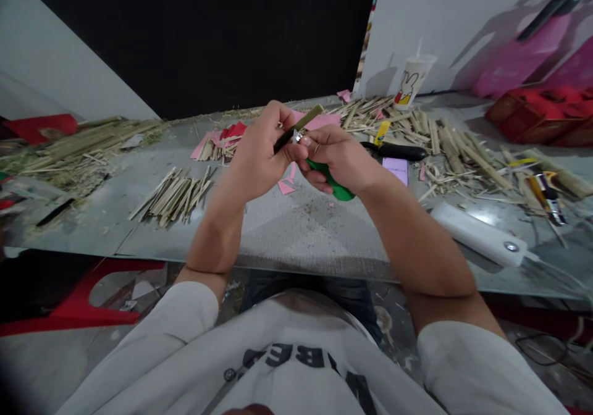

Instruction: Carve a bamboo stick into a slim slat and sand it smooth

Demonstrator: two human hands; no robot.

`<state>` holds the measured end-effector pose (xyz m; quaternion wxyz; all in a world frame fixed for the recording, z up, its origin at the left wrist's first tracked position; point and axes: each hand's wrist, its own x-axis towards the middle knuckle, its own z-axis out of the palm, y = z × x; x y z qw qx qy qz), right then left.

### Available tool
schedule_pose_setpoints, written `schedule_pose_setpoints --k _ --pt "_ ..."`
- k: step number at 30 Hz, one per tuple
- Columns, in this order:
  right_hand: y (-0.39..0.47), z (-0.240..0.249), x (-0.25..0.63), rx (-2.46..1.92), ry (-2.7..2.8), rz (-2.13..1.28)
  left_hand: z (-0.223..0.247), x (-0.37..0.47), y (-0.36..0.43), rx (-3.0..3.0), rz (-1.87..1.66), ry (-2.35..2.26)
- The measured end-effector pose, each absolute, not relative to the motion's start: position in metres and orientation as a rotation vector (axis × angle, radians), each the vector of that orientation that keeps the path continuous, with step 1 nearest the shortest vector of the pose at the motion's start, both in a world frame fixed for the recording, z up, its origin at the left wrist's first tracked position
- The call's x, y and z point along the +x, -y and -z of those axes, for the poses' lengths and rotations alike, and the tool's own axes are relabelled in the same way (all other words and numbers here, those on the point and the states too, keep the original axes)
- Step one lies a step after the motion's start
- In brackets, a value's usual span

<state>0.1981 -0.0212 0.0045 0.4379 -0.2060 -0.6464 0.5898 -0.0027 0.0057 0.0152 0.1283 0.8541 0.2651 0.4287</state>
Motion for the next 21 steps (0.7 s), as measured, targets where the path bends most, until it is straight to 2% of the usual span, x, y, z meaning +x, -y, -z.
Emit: schedule_pose_setpoints --k 11,21 --pt "0.025 -0.001 0.185 -0.535 1.563 -1.301 -0.02 -0.006 -0.006 2.484 -1.252 -0.791" --pt "0.027 -0.007 0.195 -0.593 1.72 -1.456 -0.018 -0.01 0.0 2.466 -1.12 -0.729"
